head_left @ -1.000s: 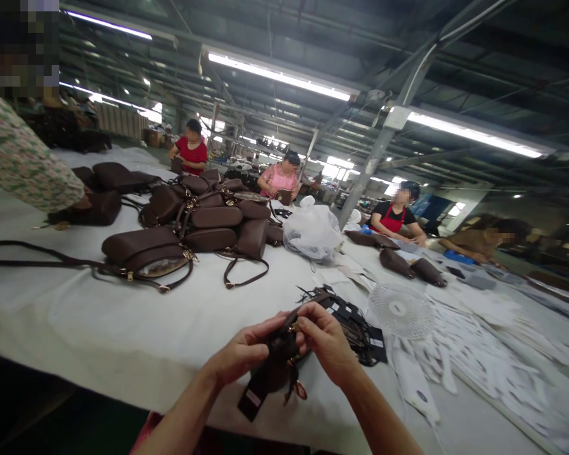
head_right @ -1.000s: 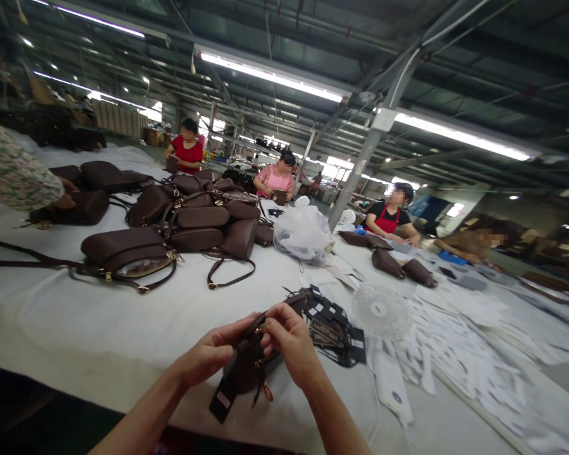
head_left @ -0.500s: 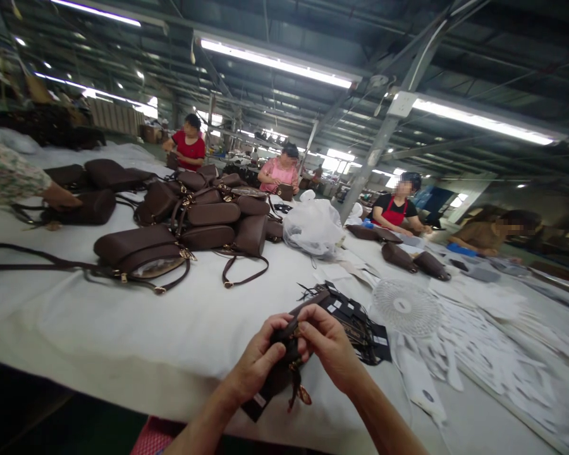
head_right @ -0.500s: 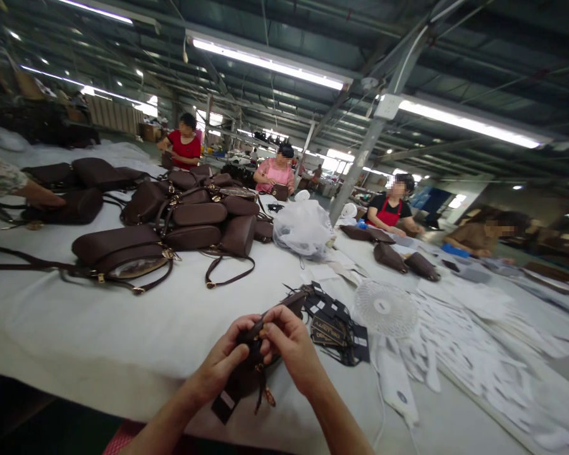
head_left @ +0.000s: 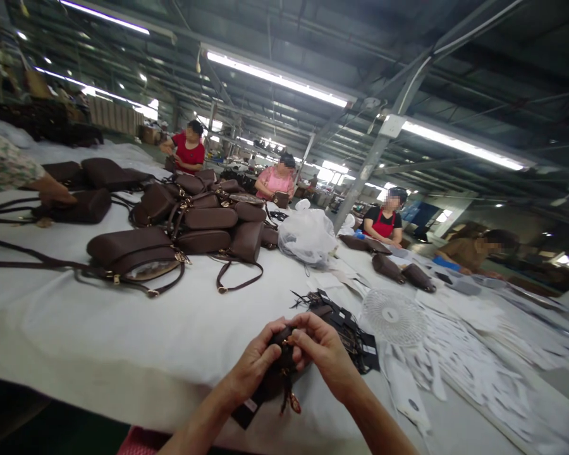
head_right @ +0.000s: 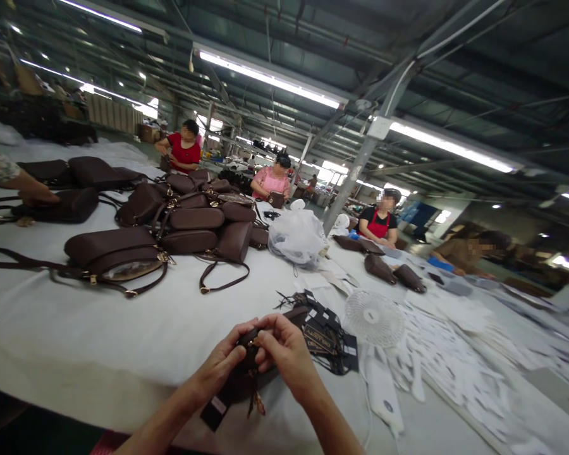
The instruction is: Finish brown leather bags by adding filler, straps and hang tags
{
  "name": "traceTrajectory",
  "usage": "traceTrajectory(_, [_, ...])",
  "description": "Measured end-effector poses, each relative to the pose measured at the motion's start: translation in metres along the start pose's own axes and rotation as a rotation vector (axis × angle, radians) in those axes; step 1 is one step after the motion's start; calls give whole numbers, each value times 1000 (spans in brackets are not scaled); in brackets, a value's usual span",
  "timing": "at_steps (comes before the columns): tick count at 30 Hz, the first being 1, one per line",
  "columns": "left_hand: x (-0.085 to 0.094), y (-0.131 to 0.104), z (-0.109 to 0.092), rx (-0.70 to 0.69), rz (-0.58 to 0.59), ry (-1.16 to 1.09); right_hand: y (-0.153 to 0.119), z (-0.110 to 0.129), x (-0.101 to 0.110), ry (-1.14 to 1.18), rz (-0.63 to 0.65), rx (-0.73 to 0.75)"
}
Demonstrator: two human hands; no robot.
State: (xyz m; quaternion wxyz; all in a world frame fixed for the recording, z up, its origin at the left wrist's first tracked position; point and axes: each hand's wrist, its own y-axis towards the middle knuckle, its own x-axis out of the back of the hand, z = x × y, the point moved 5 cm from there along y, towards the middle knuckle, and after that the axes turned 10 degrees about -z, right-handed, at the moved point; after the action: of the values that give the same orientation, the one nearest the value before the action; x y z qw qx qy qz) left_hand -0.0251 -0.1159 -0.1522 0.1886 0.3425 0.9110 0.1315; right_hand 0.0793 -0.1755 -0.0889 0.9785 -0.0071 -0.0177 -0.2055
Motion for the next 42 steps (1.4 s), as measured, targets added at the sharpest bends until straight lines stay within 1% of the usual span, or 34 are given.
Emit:
traceTrajectory(3, [2, 4, -3, 4, 15, 4, 5, 0, -2, -17, 35, -12])
traceTrajectory(5, [1, 7, -8, 8, 56, -11, 6, -1, -3, 25, 58, -25])
traceTrajectory(7, [0, 7, -14, -20, 90, 2, 6, -2, -4, 56, 75, -47])
traceTrajectory(8, [-2, 6, -16, -41, 84, 32, 6, -2, -4, 51, 72, -53])
traceTrajectory(9, [-3, 5, -18, -65, 60, 73, 6, -1, -4, 29, 62, -56])
traceTrajectory(11, [-5, 1, -20, -100, -40, 157, 6, 2, -4, -49, 39, -45])
traceTrajectory(13, [-8, -4, -18, -98, -141, 211, 7, 8, -5, -140, 27, -2])
traceTrajectory(14, [-10, -5, -17, -93, -171, 227, 7, 11, -5, -184, 28, 28])
traceTrajectory(17, [-14, -5, -14, -107, -180, 274, 8, 20, -9, -278, 45, 127])
traceTrajectory(18, [-14, -5, -14, -117, -178, 290, 8, 21, -10, -284, 62, 138])
traceTrajectory(21, [-12, -3, -13, -134, -181, 318, 6, 17, -15, -221, 117, 88])
traceTrajectory(24, [-13, -3, -14, -126, -159, 306, 4, 15, -14, -186, 86, 52])
traceTrajectory(26, [-13, -3, -16, -107, -153, 305, 4, 21, -10, -273, 75, 61])
traceTrajectory(28, [-13, -2, -20, -97, -135, 315, 5, 36, -6, -450, 110, 116])
traceTrajectory(29, [-13, -1, -22, -97, -117, 320, 6, 46, -4, -558, 112, 189])
traceTrajectory(31, [-12, 3, -26, -107, -81, 327, 8, 69, -1, -778, 103, 393])
traceTrajectory(33, [-10, 6, -27, -113, -62, 327, 10, 81, -6, -975, 143, 548])
traceTrajectory(34, [-9, 7, -27, -109, -60, 326, 12, 81, -10, -1068, 197, 578])
traceTrajectory(36, [-8, 9, -25, -96, -61, 317, 16, 76, -20, -1243, 293, 587])
traceTrajectory(38, [-6, 11, -23, -78, -70, 317, 23, 70, -27, -1361, 334, 580])
traceTrajectory(40, [-1, 13, -22, -67, -74, 321, 29, 65, -30, -1361, 381, 573])
traceTrajectory(42, [7, 15, -22, -60, -65, 318, 31, 62, -26, -1268, 409, 598])
